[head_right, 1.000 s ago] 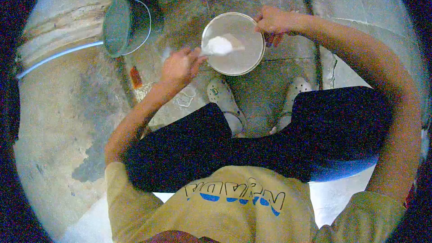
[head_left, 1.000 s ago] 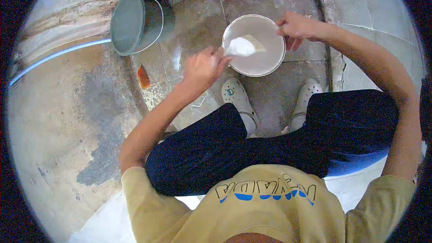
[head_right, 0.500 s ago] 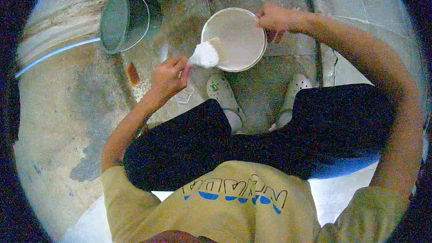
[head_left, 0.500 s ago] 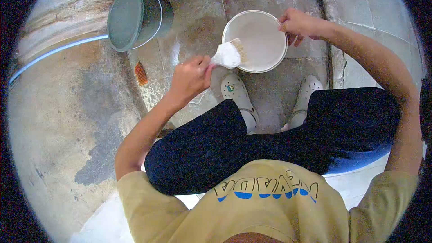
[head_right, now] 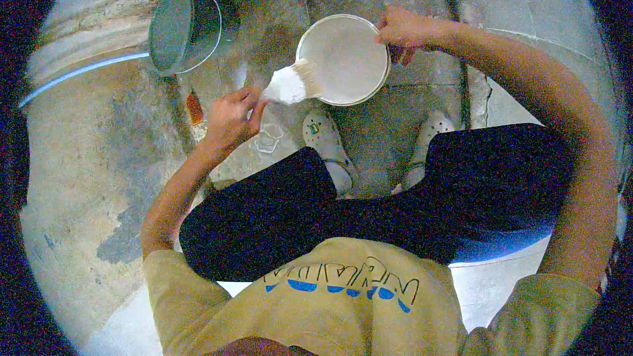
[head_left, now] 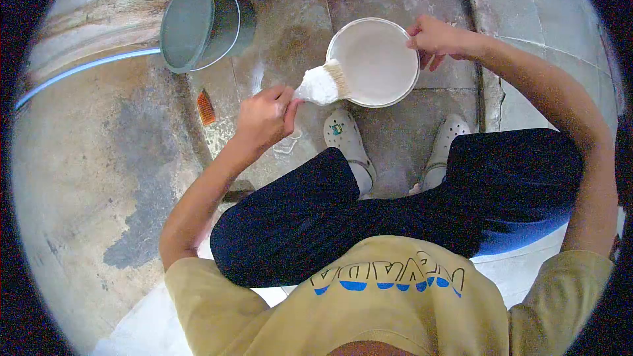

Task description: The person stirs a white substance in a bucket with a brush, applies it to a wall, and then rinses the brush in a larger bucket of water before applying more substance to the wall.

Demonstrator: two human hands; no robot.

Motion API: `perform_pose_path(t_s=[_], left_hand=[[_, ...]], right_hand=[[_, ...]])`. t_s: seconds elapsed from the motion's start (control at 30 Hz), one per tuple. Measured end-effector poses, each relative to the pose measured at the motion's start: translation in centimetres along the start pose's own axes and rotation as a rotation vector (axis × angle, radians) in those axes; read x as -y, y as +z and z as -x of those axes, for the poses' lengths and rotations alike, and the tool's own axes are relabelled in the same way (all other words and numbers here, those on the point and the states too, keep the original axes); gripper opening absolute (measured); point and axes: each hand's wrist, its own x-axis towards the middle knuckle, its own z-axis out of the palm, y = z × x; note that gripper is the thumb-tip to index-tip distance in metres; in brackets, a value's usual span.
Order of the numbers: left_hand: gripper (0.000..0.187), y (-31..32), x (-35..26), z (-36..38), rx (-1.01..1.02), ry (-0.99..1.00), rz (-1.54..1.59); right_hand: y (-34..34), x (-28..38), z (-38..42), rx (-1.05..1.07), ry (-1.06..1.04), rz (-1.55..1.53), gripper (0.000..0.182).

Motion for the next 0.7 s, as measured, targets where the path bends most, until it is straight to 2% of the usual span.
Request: perform_pose_path(t_s=[0.17, 0.37, 0.43, 0.5, 0.57, 0.67, 0.7], left_hand=[[0.018, -1.6, -0.7, 0.5, 0.101, -0.065, -0.076], [0.019, -2.1, 0.1, 1.2, 0.013, -0.075, -0.035], [0.019, -3.3, -0.1, 0.8, -0.002, -0.089, -0.144], [0.020, -3.5, -0.7, -0.7, -0.046, -0.083, -0.118], [0.020, -2.2, -1.6, -2.3, -0.093, -0.084, -0.090], [0.021, 1.3, -2.5, -4.4, -0.028, -0.115, -0.031], [0.020, 2.6, -2.5, -4.7, 0.085, -0.093, -0.043]], right_hand=[[0.2, 0.5, 0.4, -0.018, -0.015, 0.007, 0.028], [0.0, 0.7, 0.6, -0.001, -0.014, 0.005, 0.029], [0.2, 0.8, 0.5, -0.041, 0.033, 0.004, 0.028], [0.1, 0.8, 0.3, -0.033, 0.033, 0.014, 0.028], [0.2, 0.6, 0.1, -0.020, 0.034, 0.030, 0.029], [0.1, 0.5, 0.2, -0.066, -0.009, 0.004, 0.026], [0.0, 0.5, 0.4, -0.039, -0.014, 0.020, 0.028]])
